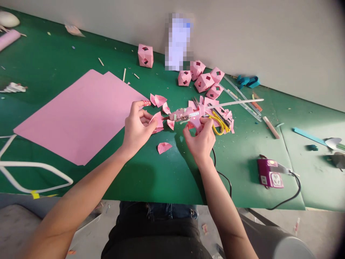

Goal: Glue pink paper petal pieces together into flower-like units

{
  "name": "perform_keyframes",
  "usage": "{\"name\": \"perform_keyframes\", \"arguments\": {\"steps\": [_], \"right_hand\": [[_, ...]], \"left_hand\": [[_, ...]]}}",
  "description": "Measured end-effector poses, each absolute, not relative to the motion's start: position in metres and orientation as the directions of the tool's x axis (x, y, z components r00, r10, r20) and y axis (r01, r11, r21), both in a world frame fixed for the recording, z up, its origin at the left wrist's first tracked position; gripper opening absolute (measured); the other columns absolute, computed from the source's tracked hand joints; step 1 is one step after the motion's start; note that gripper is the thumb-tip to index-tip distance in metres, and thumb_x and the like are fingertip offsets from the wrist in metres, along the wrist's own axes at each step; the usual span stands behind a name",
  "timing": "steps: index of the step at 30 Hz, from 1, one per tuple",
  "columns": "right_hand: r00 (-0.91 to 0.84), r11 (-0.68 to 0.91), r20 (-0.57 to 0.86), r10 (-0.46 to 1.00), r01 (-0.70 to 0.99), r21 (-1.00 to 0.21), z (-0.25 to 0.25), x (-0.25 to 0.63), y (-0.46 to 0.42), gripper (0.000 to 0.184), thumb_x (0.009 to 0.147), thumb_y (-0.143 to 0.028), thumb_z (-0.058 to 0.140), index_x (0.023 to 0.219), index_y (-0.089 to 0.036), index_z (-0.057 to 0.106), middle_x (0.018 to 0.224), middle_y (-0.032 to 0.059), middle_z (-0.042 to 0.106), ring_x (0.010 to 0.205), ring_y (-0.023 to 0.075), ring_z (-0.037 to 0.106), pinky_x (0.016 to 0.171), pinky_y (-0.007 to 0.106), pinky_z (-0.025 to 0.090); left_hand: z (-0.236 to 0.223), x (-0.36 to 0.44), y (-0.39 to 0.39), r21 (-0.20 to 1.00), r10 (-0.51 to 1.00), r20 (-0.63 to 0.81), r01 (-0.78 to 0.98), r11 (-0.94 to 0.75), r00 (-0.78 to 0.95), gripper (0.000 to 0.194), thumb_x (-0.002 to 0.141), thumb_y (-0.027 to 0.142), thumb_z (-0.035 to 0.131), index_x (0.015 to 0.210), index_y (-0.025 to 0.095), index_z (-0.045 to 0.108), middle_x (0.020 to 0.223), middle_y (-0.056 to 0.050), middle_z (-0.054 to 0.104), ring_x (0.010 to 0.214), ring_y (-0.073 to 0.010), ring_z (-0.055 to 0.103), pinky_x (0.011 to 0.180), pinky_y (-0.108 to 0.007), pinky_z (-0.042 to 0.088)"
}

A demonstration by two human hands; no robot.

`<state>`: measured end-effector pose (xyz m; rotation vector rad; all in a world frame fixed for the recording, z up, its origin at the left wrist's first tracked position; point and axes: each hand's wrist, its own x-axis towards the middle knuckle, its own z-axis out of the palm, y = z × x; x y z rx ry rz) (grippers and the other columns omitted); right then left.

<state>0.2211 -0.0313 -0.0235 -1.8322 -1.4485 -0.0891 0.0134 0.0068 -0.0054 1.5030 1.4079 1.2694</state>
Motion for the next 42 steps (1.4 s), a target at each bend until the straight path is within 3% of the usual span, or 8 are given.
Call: {"name": "perform_keyframes", "arguments": {"steps": [22,42], "right_hand": [[0.226,0.045,0.583,0.780,0.910,-0.413,-0.0281,0.2263,-0.0321,0.031,0.087,-0.042,0.061,0.112,-0.026,0.052,0.090,0.0041,0.072,0.081,0.0240,0.072,0.071,0.037,0.058],[0.360,-0.044,0.490,0.794,0.837,-0.545,-0.0319,0.2287,-0.0268,0.036,0.091,-0.047,0.062,0.116,-0.025,0.049,0.105,0.0094,0.072,0.083,0.0234,0.068,0.070,0.037,0.053]], "left_hand": [[-0.0040,0.0131,0.0065,0.925,0.968,0.234,0.327,-0.194,-0.089,0.040,0.082,0.026,0.075,0.114,0.027,0.053,0.075,0.005,0.066,0.063,-0.0137,0.068,0.055,-0.024,0.056],[-0.0043,0.0145,0.0039,0.956,0.988,0.151,0.256,-0.145,-0.005,0.045,0.077,0.017,0.071,0.118,0.025,0.052,0.073,0.008,0.066,0.056,-0.0131,0.071,0.056,-0.023,0.060]]}}
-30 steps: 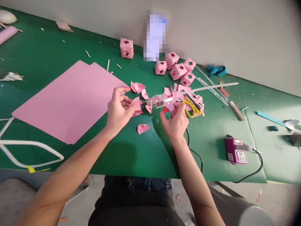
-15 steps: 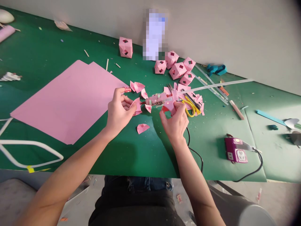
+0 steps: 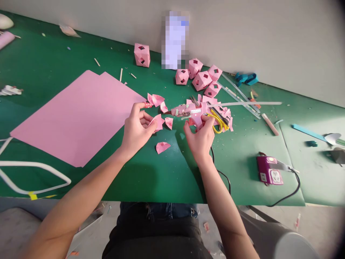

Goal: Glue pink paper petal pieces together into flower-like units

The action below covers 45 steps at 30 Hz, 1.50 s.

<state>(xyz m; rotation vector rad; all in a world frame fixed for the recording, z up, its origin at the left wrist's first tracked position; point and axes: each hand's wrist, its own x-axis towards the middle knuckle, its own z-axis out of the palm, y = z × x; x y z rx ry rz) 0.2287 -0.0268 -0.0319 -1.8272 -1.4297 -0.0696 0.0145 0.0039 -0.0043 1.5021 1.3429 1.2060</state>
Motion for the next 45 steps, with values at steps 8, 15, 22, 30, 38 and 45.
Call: {"name": "perform_keyframes", "arguments": {"steps": [8,15,22,30,38,45], "right_hand": [[0.299,-0.116,0.442,0.846,0.912,-0.394,-0.042,0.241,-0.005,0.029,0.098,-0.042,0.058,0.113,-0.017,0.058,0.111,0.0177,0.066,0.109,0.0344,0.061,0.101,0.055,0.052],[0.319,-0.230,0.358,0.878,0.935,-0.269,-0.040,0.241,0.001,0.034,0.099,-0.040,0.058,0.119,-0.012,0.061,0.120,0.0225,0.060,0.113,0.0388,0.056,0.100,0.060,0.049],[0.346,-0.239,0.354,0.869,0.919,-0.313,-0.040,0.243,0.000,0.040,0.098,-0.047,0.065,0.119,-0.014,0.061,0.122,0.0221,0.061,0.116,0.0401,0.056,0.101,0.062,0.048],[0.214,0.061,0.144,0.966,0.353,-0.934,-0.014,0.227,-0.023,0.032,0.093,-0.054,0.073,0.095,-0.023,0.075,0.094,0.0061,0.069,0.078,0.0187,0.060,0.075,0.036,0.054],[-0.082,-0.252,-0.239,0.967,-0.226,-0.941,-0.001,0.213,-0.028,0.043,0.064,-0.059,0.098,0.081,-0.022,0.082,0.073,0.0008,0.073,0.070,0.0144,0.064,0.067,0.031,0.053],[-0.099,-0.270,-0.254,0.962,-0.223,-0.937,-0.004,0.212,-0.028,0.039,0.062,-0.055,0.099,0.077,-0.022,0.084,0.073,0.0009,0.075,0.071,0.0147,0.066,0.071,0.032,0.057]], "left_hand": [[-0.001,0.015,0.001,0.950,0.981,0.190,0.247,-0.192,0.030,0.042,0.082,0.026,0.075,0.118,0.024,0.053,0.077,0.006,0.070,0.065,-0.0141,0.074,0.060,-0.023,0.060],[-0.003,0.015,0.002,0.953,0.976,0.214,0.212,-0.216,0.033,0.042,0.083,0.032,0.076,0.117,0.024,0.053,0.085,0.003,0.072,0.072,-0.0153,0.075,0.059,-0.023,0.060],[-0.004,0.014,0.004,0.961,0.980,0.194,0.192,-0.198,0.039,0.043,0.082,0.031,0.077,0.118,0.024,0.055,0.081,0.004,0.070,0.070,-0.0149,0.074,0.059,-0.024,0.061],[0.003,0.016,-0.003,0.975,0.970,0.159,0.127,-0.183,0.183,0.045,0.087,0.037,0.079,0.122,0.023,0.054,0.087,0.000,0.076,0.081,-0.0187,0.077,0.069,-0.028,0.062],[0.001,0.018,-0.005,0.981,0.963,0.141,0.100,-0.167,0.228,0.047,0.087,0.042,0.082,0.121,0.022,0.056,0.091,-0.002,0.079,0.086,-0.0199,0.080,0.076,-0.030,0.064],[-0.002,0.019,-0.004,0.983,0.961,0.135,0.092,-0.161,0.242,0.047,0.087,0.044,0.081,0.120,0.023,0.056,0.089,-0.001,0.078,0.085,-0.0202,0.079,0.078,-0.033,0.066]]}}
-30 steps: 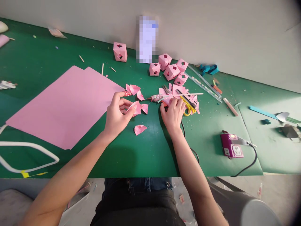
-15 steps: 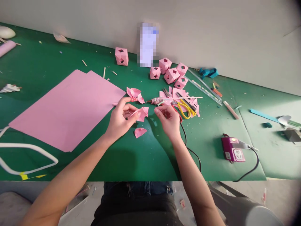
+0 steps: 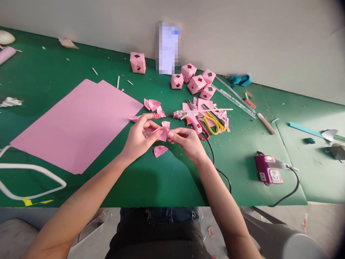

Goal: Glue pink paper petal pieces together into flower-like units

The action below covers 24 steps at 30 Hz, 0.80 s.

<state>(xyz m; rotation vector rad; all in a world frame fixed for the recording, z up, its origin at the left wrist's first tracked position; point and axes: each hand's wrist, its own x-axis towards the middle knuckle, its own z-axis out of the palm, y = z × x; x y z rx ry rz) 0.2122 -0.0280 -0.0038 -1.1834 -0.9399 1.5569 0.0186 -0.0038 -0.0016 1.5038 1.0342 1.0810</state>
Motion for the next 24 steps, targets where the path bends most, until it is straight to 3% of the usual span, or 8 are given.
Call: {"name": "perform_keyframes", "arguments": {"steps": [10,15,19,24], "right_hand": [[-0.046,-0.168,-0.167,0.985,-0.026,-0.985,-0.003,0.204,-0.033,0.043,0.075,-0.062,0.088,0.085,-0.021,0.084,0.076,0.0033,0.077,0.070,0.0175,0.069,0.068,0.033,0.058],[0.032,-0.062,-0.059,0.998,0.094,-0.994,-0.008,0.196,-0.036,0.034,0.088,-0.055,0.077,0.087,-0.021,0.079,0.081,0.0036,0.078,0.073,0.0176,0.070,0.069,0.031,0.055],[0.079,0.033,0.050,0.996,0.205,-0.978,-0.007,0.195,-0.037,0.029,0.093,-0.050,0.070,0.085,-0.022,0.073,0.088,0.0040,0.077,0.080,0.0188,0.070,0.077,0.033,0.057],[0.112,0.117,0.162,0.980,0.333,-0.936,-0.005,0.196,-0.036,0.025,0.093,-0.041,0.064,0.076,-0.024,0.061,0.077,0.0012,0.066,0.070,0.0161,0.060,0.070,0.032,0.052]], "left_hand": [[-0.009,0.019,-0.004,0.952,0.960,0.187,0.204,-0.230,0.208,0.041,0.091,0.036,0.076,0.124,0.023,0.057,0.092,-0.003,0.079,0.090,-0.0227,0.080,0.075,-0.034,0.066],[-0.011,0.022,-0.005,0.952,0.965,0.195,0.202,-0.229,0.176,0.040,0.090,0.036,0.077,0.122,0.022,0.059,0.094,-0.003,0.081,0.087,-0.0210,0.081,0.075,-0.032,0.067],[-0.011,0.024,-0.010,0.960,0.967,0.192,0.171,-0.220,0.168,0.039,0.091,0.037,0.077,0.123,0.022,0.059,0.105,-0.006,0.084,0.095,-0.0221,0.082,0.084,-0.034,0.069],[-0.006,0.025,-0.014,0.963,0.959,0.184,0.157,-0.220,0.216,0.041,0.092,0.032,0.075,0.129,0.022,0.061,0.114,-0.008,0.084,0.106,-0.0259,0.082,0.092,-0.038,0.069]]}}
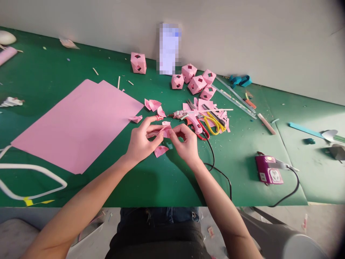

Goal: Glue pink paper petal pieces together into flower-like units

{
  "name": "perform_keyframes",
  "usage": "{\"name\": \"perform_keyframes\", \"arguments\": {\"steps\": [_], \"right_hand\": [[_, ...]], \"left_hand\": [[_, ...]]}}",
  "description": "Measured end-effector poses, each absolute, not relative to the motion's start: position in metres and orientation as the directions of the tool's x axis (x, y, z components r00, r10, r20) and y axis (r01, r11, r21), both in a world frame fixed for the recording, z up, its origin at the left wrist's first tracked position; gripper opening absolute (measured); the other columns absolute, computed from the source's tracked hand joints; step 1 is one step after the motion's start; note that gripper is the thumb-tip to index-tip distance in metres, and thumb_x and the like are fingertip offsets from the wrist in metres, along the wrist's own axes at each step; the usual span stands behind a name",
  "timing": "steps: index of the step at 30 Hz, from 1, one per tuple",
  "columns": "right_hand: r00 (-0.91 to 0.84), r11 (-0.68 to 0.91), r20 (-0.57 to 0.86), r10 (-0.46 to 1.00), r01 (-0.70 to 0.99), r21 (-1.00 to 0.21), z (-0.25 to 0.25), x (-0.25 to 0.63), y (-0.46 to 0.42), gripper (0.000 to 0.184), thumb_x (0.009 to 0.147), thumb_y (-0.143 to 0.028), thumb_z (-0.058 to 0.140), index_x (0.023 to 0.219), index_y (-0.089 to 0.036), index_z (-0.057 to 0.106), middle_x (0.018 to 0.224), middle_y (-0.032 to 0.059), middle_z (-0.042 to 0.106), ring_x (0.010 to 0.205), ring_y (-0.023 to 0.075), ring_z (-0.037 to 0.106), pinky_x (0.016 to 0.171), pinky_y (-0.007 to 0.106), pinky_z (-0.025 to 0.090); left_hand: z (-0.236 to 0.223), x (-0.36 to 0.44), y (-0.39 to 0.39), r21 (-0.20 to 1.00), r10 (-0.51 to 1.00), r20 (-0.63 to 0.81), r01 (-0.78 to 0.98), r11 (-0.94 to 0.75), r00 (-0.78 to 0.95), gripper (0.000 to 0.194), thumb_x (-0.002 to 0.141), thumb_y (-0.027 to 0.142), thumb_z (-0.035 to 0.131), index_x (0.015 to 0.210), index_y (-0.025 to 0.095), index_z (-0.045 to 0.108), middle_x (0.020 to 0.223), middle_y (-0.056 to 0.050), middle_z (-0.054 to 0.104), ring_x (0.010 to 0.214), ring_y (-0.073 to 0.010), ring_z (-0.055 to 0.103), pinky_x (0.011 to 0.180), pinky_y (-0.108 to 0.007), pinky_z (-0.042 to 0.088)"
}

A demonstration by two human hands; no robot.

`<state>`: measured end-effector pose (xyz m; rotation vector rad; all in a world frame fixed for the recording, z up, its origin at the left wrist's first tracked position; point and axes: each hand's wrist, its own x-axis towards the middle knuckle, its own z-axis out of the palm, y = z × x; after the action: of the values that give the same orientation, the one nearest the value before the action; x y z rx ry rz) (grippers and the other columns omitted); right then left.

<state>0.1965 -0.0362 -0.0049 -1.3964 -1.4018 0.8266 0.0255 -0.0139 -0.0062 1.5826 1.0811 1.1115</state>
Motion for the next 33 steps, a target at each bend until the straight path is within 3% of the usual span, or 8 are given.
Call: {"name": "perform_keyframes", "arguments": {"steps": [4,9,14,19,23,28,33], "right_hand": [[0.121,0.147,0.211,0.970,0.397,-0.906,-0.005,0.196,-0.036,0.028,0.092,-0.039,0.061,0.070,-0.025,0.051,0.071,-0.0010,0.057,0.066,0.0146,0.051,0.065,0.031,0.047],[0.143,0.107,0.155,0.978,0.297,-0.949,-0.005,0.199,-0.036,0.030,0.090,-0.042,0.066,0.068,-0.024,0.054,0.069,-0.0015,0.056,0.064,0.0138,0.050,0.063,0.030,0.044],[0.085,-0.055,-0.042,0.995,0.157,-0.986,-0.009,0.204,-0.032,0.047,0.087,-0.067,0.072,0.075,-0.022,0.067,0.067,0.0001,0.063,0.061,0.0147,0.054,0.058,0.030,0.044],[0.022,-0.060,-0.058,0.998,0.117,-0.991,-0.012,0.208,-0.031,0.059,0.095,-0.079,0.056,0.086,-0.022,0.071,0.068,0.0003,0.063,0.061,0.0154,0.058,0.056,0.029,0.046],[-0.009,0.013,0.011,1.000,0.271,-0.962,-0.014,0.209,-0.032,0.047,0.097,-0.068,0.062,0.088,-0.023,0.069,0.068,-0.0020,0.062,0.059,0.0131,0.052,0.056,0.028,0.040],[0.036,0.130,0.159,0.987,0.410,-0.903,-0.011,0.205,-0.034,0.032,0.099,-0.047,0.059,0.077,-0.023,0.060,0.072,-0.0004,0.061,0.063,0.0139,0.049,0.060,0.029,0.041],[0.039,0.156,0.199,0.979,0.483,-0.862,-0.009,0.204,-0.035,0.030,0.098,-0.041,0.056,0.073,-0.024,0.053,0.069,-0.0009,0.057,0.061,0.0140,0.048,0.060,0.030,0.042]], "left_hand": [[-0.004,0.026,-0.015,0.978,0.957,0.146,0.108,-0.178,0.252,0.045,0.091,0.037,0.078,0.129,0.021,0.060,0.113,-0.010,0.084,0.106,-0.0286,0.082,0.092,-0.040,0.070],[-0.003,0.025,-0.012,0.995,0.962,0.084,0.032,-0.096,0.259,0.045,0.093,0.044,0.076,0.128,0.021,0.059,0.112,-0.010,0.084,0.111,-0.0291,0.081,0.092,-0.039,0.070],[-0.002,0.022,-0.004,0.999,0.978,-0.039,-0.022,0.045,0.206,0.043,0.090,0.046,0.080,0.120,0.023,0.061,0.100,-0.006,0.085,0.091,-0.0270,0.084,0.088,-0.041,0.070],[-0.003,0.021,-0.001,0.988,0.972,-0.086,-0.105,0.112,0.221,0.047,0.086,0.045,0.085,0.121,0.022,0.061,0.101,-0.007,0.085,0.087,-0.0267,0.084,0.080,-0.040,0.072],[0.001,0.022,-0.003,0.981,0.963,-0.121,-0.122,0.154,0.242,0.055,0.082,0.045,0.089,0.122,0.021,0.060,0.102,-0.008,0.084,0.088,-0.0262,0.084,0.078,-0.038,0.072],[0.003,0.022,-0.005,0.979,0.938,-0.153,-0.082,0.186,0.310,0.055,0.081,0.046,0.091,0.121,0.021,0.063,0.105,-0.010,0.084,0.094,-0.0251,0.083,0.079,-0.034,0.070],[0.001,0.020,-0.003,0.982,0.932,-0.148,-0.060,0.177,0.332,0.055,0.081,0.047,0.090,0.121,0.021,0.063,0.102,-0.009,0.083,0.096,-0.0268,0.083,0.079,-0.037,0.071]]}}
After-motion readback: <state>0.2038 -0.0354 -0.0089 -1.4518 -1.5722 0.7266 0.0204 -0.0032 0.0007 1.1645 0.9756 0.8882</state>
